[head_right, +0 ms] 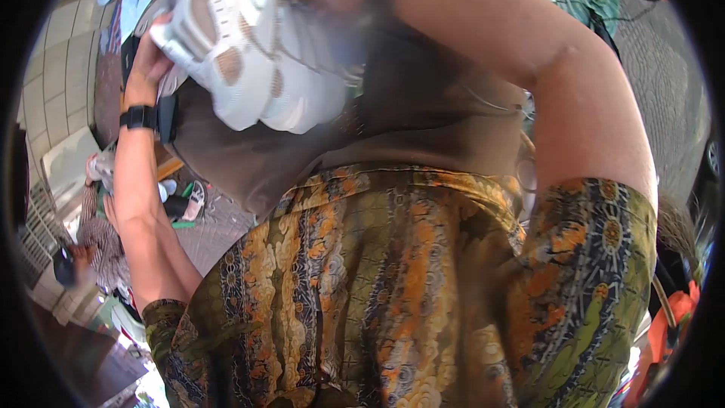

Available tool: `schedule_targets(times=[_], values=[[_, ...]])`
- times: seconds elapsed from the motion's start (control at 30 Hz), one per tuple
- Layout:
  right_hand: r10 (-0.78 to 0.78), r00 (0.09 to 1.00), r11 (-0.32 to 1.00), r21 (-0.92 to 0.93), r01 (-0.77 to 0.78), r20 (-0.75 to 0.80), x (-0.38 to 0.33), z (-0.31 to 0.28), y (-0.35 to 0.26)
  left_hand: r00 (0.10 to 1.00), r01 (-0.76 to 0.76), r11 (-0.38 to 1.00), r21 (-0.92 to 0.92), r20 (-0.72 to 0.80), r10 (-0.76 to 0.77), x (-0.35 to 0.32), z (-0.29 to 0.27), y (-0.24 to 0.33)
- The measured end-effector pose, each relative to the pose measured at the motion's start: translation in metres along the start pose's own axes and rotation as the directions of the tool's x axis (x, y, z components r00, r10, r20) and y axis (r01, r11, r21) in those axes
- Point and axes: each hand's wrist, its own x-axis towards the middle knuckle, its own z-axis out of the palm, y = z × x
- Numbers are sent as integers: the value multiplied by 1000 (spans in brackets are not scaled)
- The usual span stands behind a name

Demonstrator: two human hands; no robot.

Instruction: The person is sitting on the sidewalk and lacing white Reebok sneakers. They pull the laces through the eyelets, tighten them, and tie a knot. The person handles multiple shoes, moving them between their lap and a pile on the ground.

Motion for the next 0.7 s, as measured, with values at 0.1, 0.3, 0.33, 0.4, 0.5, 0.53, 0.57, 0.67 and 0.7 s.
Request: schedule_targets(times=[0.1,0.3,0.33,0.4,0.5,0.53,0.57,0.67,0.7], values=[[316,938,949,49,-312,-142,18,15,10,994,1,990,144,-105,14,17,-29,1],[59,998,931,363,-47,-22,-19,-23,-3,977,-118,886,449,-105,183,16,97,32],[32,999,903,429,-36,15,-26,-27,-7,975,-199,867,457,8,220,5,99,31],[7,996,853,519,-52,88,-32,-37,-13,973,-216,869,446,23,231,17,94,30],[-25,984,793,603,-88,177,-42,-45,-22,924,-381,837,392,119,365,-1,80,18],[-31,976,784,611,-111,217,-44,-45,-23,907,-419,823,384,136,398,-8,79,11],[-40,963,777,614,-137,265,-47,-47,-25,916,-399,842,364,112,386,-9,76,6],[16,981,852,511,-113,192,-53,-43,-34,962,-272,913,305,52,270,-5,81,-3],[54,994,890,446,-89,91,-58,-43,-37,954,-297,926,232,108,279,-7,82,-13]])
